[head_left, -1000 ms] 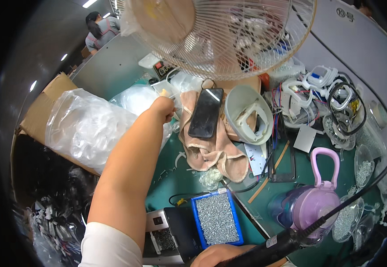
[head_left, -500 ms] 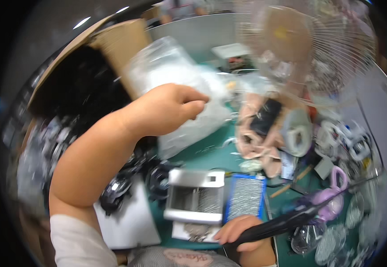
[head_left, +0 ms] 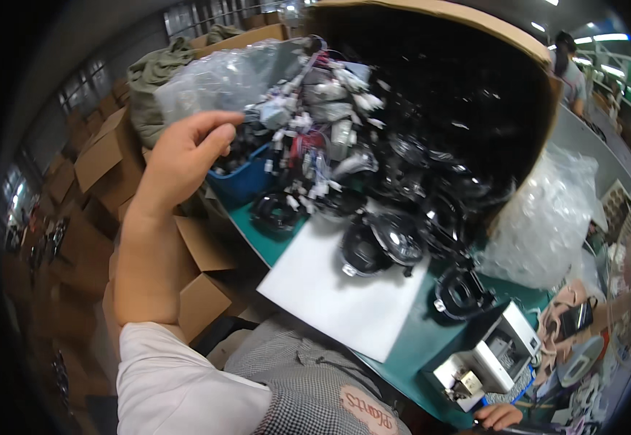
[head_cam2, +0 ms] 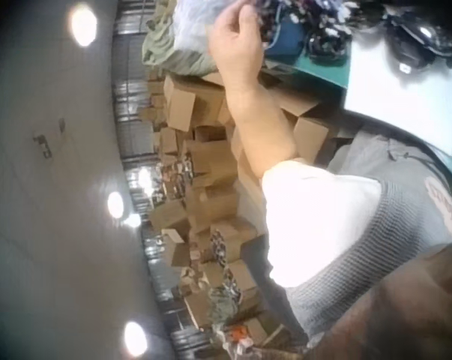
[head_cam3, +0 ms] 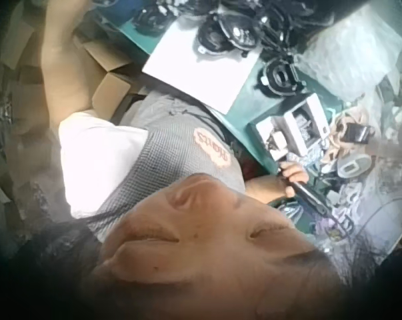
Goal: The person installs a bit into an electric screwdriver, unpacks and separates wire harness assemblies, places a lens and an LED panel into a headlight frame by hand, and fastens screws using the electric screwdriver.
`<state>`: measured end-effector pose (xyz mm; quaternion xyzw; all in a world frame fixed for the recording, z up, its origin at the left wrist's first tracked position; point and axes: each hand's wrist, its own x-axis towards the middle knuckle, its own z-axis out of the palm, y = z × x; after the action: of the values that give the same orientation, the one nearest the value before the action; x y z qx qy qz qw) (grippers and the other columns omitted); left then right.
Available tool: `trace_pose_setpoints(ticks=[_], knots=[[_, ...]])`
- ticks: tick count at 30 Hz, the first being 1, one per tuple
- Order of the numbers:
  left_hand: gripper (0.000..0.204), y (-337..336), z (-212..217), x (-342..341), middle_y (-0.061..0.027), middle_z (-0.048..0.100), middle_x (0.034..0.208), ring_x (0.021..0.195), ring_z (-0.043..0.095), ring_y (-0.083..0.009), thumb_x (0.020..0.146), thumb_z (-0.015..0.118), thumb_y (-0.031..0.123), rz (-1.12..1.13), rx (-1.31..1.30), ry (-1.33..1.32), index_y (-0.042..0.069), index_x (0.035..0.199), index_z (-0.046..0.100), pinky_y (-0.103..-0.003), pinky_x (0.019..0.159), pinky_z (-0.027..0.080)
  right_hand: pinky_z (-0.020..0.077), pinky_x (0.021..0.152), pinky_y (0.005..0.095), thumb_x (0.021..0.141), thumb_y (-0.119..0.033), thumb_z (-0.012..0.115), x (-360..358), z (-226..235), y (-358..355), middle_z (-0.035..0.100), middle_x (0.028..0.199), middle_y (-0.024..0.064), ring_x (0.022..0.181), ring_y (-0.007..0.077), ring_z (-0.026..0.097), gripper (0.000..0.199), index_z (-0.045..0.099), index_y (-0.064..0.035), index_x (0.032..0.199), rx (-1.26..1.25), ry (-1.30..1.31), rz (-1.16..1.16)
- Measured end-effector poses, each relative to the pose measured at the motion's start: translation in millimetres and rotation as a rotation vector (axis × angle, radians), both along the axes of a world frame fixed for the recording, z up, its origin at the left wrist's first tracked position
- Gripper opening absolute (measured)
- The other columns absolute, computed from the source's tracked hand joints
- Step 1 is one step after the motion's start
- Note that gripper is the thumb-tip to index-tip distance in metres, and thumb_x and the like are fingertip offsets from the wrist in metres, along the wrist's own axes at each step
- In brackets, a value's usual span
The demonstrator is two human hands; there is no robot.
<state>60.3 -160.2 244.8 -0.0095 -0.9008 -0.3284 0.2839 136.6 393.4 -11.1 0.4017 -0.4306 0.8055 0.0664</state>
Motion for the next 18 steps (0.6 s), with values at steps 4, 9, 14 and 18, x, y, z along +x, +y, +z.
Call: trace_pose_setpoints(ticks=[4,9,14,18], knots=[[0.028,-80.3,-36.0,23.6,0.003,0.056,0.079,0.074,0.049,-0.004,0.093,0.055,0.017,0.152,0.174,0.021,0.0,0.114,0.063,-0.02,0.068,0.041,0.0493,0.079,0.0456,0.08,-0.027,0.07,5.5,25.0,-25.3,0.059,0.097,0.025,0.092,0.039,0.058,0.041,0.052,-0.0007,0.104,0.151,0.049,-0.036],[0.024,-154.8,-74.2,18.9,0.0006,0.06,0.078,0.07,0.052,-0.0072,0.092,0.057,0.018,0.346,0.092,0.069,0.0,0.105,0.065,-0.023,0.065,0.043,0.049,0.078,0.0494,0.08,-0.029,0.07,-1.3,42.6,-63.2,0.059,0.097,0.0275,0.087,0.0372,0.058,0.041,0.051,0.0003,0.101,0.139,0.04,-0.085],[0.032,-241.1,-100.6,8.1,-0.0118,0.067,0.095,0.09,0.063,-0.0199,0.09,0.059,0.029,0.546,0.041,-0.046,0.001,0.106,0.065,-0.03,0.08,0.047,0.0485,0.077,0.0541,0.08,-0.032,0.07,7.0,38.4,-92.3,0.059,0.097,0.0306,0.082,0.035,0.058,0.042,0.051,0.0014,0.098,0.128,-0.029,-0.186],[0.047,-307.1,-125.3,-29.2,-0.0153,0.065,0.109,0.103,0.062,-0.0234,0.089,0.059,0.037,0.636,0.08,0.007,0.001,0.12,0.058,-0.034,0.088,0.047,0.049,0.073,0.0529,0.08,-0.033,0.07,12.9,35.5,-124.0,0.059,0.096,0.0307,0.078,0.0325,0.057,0.042,0.051,0.002,0.096,0.12,-0.091,-0.311]])
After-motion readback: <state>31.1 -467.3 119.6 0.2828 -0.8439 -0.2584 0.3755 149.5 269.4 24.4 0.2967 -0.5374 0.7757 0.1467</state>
